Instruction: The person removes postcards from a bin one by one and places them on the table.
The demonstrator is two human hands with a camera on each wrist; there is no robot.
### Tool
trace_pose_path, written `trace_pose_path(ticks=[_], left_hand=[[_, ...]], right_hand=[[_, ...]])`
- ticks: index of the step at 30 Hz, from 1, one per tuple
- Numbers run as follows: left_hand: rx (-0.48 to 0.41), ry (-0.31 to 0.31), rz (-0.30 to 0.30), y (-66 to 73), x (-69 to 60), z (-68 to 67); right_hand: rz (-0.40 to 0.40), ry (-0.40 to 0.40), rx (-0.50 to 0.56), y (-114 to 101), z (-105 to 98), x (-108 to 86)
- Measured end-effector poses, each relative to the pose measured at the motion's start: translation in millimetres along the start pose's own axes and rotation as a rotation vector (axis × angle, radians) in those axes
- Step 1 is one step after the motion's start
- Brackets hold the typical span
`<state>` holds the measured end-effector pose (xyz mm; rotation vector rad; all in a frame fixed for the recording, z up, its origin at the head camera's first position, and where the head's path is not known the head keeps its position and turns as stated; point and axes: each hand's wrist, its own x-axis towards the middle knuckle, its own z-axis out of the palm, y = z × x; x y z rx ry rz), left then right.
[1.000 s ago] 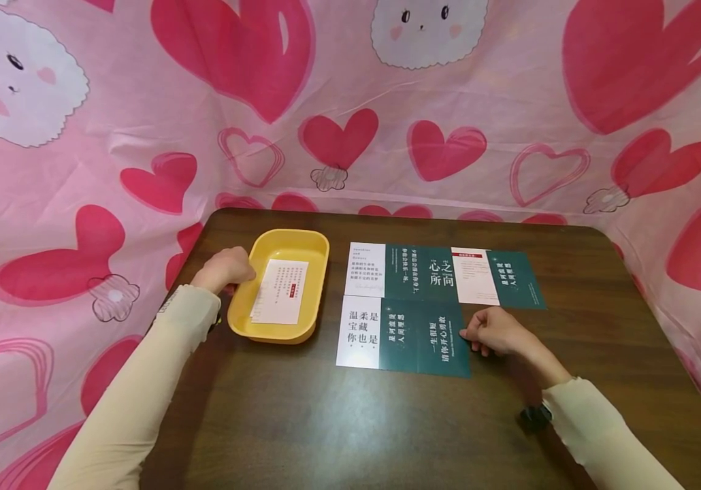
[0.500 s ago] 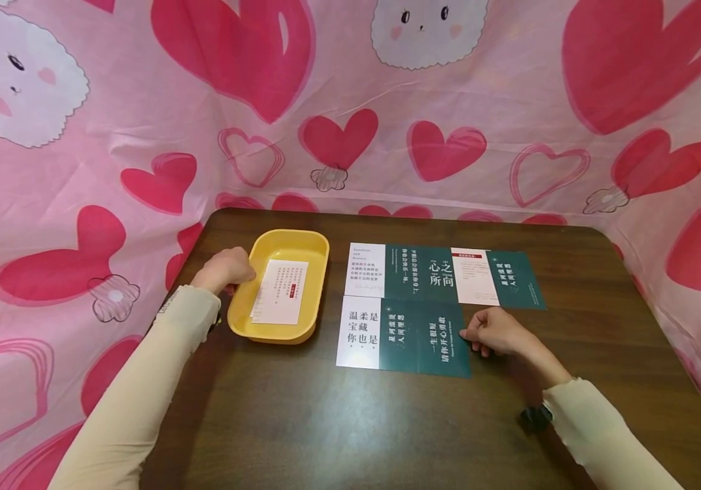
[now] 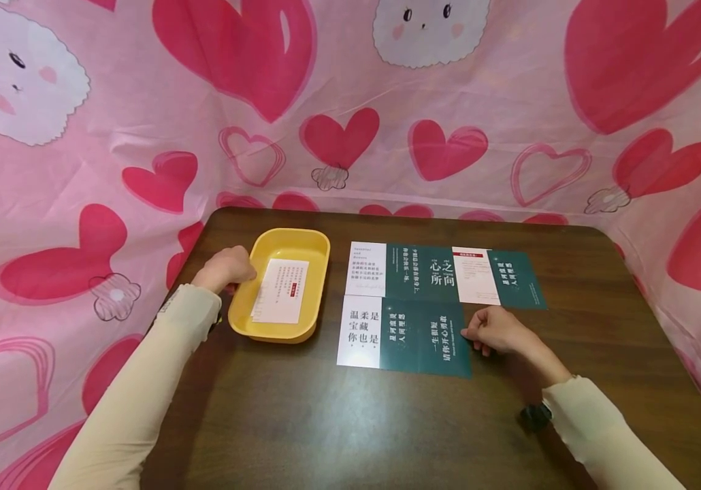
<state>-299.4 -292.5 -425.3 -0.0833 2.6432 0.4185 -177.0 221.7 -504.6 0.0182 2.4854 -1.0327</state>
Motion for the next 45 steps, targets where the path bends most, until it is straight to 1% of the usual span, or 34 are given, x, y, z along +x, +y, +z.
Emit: trace_pose_path(ticks=[4,9,11,16,23,28,33,39,45], left_hand=[[-0.004,0.0,-0.001,0.2,0.5,-1.4],[0.015,-0.003,-0.001,1.4,1.6,-1.6],[0.023,-0.003,-0.003,2.0,2.0,-1.6],[0.015,-0.003,-0.009,1.5,1.5,-1.0],[0.01,0.0,-0.006,1.3,-0.5,-0.5],[0.007,0.004,-0.008,0.1,-0.5,0.1],[0.01,0.002,0.004,-0.3,1.0,1.6],[0.011,0.002,0.009,-0.6,3.7,2.2],[0.009,0.006,0.011,-0.6,3.5,0.4]], right_hand=[[-0.017,-0.003,-0.041,-1,-3,-0.4],[-0.023,-0.007,-0.058,-6,-4,-3.8],[-0.028,-0.012,-0.058,-6,-5,-4.1],[-0.01,-0.025,-0.048,-5,-6,-2.1],[0.007,-0.022,-0.024,-1,-6,-1.8],[-0.015,-0.019,-0.018,-2,-8,-3.7],[-0.021,-0.026,-0.026,-3,-12,-5.5],[-0.048,-0.038,-0.032,-12,-18,-8.1],[-0.078,-0.023,-0.037,-30,-22,-7.5]])
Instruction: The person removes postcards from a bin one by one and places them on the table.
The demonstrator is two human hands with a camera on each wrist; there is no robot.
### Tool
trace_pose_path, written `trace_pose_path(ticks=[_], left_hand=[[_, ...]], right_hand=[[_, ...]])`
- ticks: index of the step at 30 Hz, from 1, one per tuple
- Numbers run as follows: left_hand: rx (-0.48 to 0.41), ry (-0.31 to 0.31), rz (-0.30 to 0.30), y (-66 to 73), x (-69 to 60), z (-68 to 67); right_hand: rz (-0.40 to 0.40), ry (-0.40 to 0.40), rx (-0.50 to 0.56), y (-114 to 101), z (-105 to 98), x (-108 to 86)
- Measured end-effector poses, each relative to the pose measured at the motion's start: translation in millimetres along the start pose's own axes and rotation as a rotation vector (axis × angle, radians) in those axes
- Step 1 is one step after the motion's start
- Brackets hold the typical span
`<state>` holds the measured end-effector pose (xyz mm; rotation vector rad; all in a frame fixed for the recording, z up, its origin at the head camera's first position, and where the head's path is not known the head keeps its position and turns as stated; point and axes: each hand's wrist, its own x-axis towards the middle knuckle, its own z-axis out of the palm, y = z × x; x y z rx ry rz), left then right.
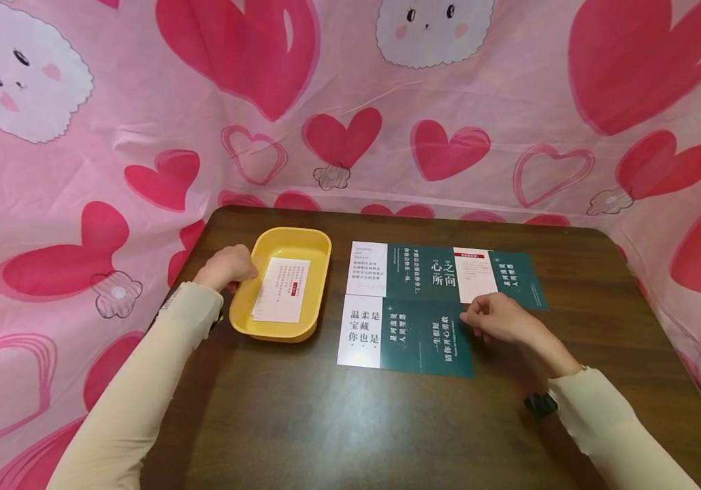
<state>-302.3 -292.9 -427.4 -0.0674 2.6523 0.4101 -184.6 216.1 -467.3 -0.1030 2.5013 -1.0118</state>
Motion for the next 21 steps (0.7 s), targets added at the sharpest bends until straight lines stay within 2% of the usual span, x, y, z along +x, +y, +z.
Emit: trace_pose_path(ticks=[6,15,21], left_hand=[[-0.005,0.003,-0.003,-1.0,0.7,1.1],[0.016,0.014,-0.012,1.3,1.0,0.6],[0.013,0.012,-0.019,3.1,-2.0,-0.7]], right_hand=[[-0.041,0.029,-0.033,-24,-4,5.9],[-0.21,0.103,-0.13,-79,-10,15.1],[-0.324,0.117,-0.139,-114,-7,20.3]])
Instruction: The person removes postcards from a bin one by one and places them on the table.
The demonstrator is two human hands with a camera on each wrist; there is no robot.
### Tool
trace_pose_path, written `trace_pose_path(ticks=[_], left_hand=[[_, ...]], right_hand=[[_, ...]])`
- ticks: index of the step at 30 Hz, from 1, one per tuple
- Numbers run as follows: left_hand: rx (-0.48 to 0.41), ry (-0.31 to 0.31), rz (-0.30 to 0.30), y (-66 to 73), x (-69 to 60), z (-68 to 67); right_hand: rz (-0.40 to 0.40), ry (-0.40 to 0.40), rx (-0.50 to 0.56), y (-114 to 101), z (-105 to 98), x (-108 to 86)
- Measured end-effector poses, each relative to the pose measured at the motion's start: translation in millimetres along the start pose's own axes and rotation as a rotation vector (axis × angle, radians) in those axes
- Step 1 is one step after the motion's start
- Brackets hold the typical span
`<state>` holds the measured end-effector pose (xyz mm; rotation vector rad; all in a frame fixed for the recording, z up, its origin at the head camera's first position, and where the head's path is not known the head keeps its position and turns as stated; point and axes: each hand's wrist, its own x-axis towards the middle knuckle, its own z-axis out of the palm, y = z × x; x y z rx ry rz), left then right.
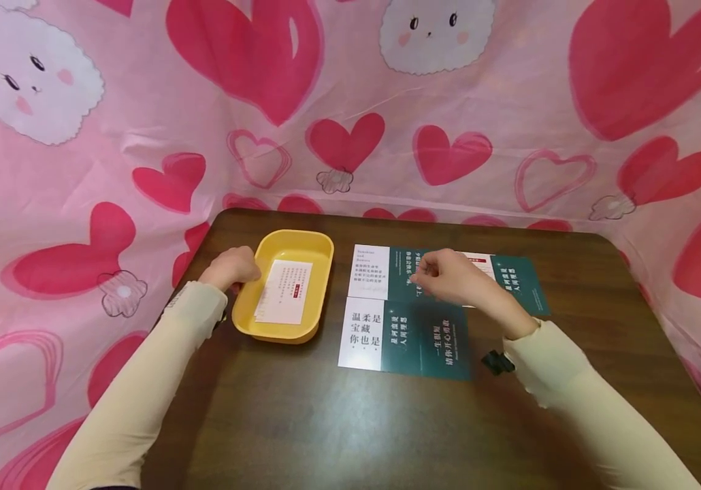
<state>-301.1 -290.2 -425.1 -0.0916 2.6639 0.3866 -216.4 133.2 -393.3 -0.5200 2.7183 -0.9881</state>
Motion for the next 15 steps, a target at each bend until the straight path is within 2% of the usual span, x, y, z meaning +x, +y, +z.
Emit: trace_pose_path(ticks=[6,10,15], left_hand=[[0.003,-0.003,-0.007,0.4,1.6,-0.1],[-0.013,-0.004,-0.014,0.6,1.1,-0.3],[-0.031,-0.01,-0.023,-0.1,-0.5,0.0]], right_hand=[[-0.049,0.078,-0.001,-25,-1,9.3],[-0.081,0.113,0.024,-43,-5,16.5],[-0.128,0.195,0.065,-64,-8,30.6]])
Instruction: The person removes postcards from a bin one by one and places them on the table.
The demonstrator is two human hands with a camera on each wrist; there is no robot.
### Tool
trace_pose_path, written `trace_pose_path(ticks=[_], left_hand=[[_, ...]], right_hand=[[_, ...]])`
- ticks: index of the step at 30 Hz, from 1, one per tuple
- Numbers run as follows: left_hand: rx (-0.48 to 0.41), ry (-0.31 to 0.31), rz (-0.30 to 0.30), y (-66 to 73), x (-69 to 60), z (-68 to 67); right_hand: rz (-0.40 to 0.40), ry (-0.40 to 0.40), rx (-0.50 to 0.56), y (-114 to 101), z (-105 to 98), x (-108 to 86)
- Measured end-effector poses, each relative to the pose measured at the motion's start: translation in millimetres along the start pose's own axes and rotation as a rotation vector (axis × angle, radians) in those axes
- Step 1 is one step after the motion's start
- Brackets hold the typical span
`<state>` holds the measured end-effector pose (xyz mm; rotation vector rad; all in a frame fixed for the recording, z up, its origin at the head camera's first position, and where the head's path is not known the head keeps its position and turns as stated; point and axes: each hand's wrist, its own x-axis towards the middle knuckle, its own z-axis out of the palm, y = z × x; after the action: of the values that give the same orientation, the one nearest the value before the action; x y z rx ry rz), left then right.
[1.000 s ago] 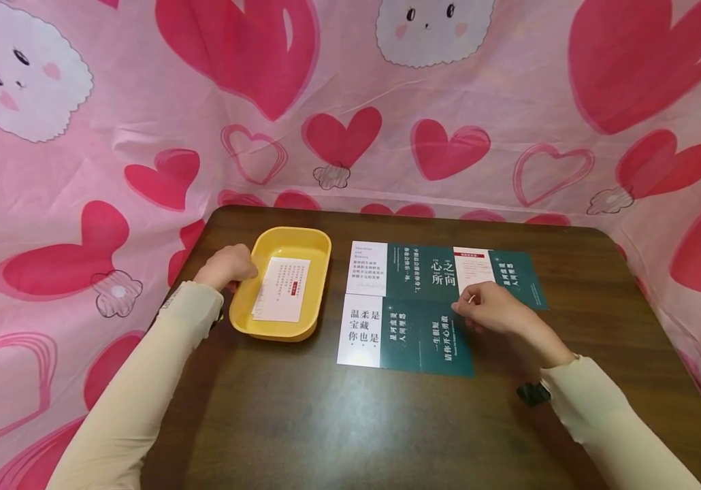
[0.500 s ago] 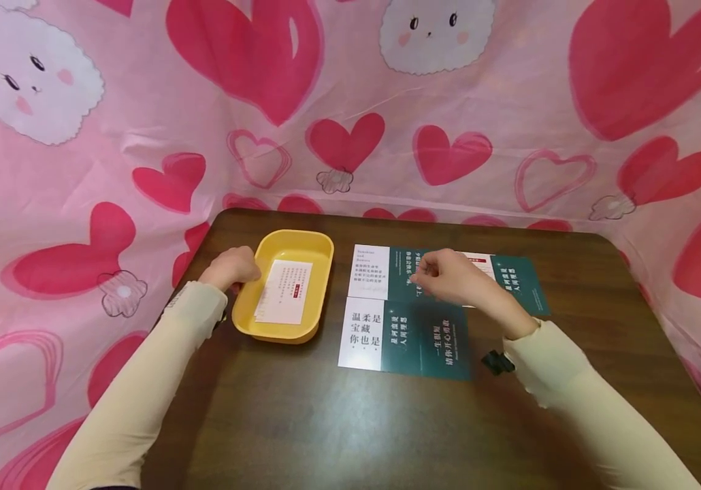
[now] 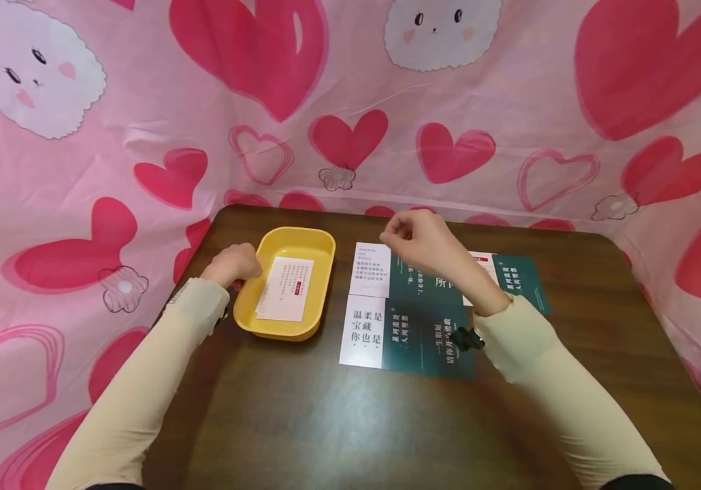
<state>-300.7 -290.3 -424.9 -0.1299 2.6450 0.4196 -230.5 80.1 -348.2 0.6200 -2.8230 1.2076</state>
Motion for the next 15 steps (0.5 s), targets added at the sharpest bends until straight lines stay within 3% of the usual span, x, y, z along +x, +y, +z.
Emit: trace_pose_path(ticks=[9,15], left_hand=[[-0.001,0.003,0.002,-0.4,0.4,0.7],[0.06,0.017,0.018,-2.1,5.4,2.7]], right_hand=[[-0.054,0.072,0.051,-29,9,34.5],[-0.05,0.083,0.081,-49,20,54.0]])
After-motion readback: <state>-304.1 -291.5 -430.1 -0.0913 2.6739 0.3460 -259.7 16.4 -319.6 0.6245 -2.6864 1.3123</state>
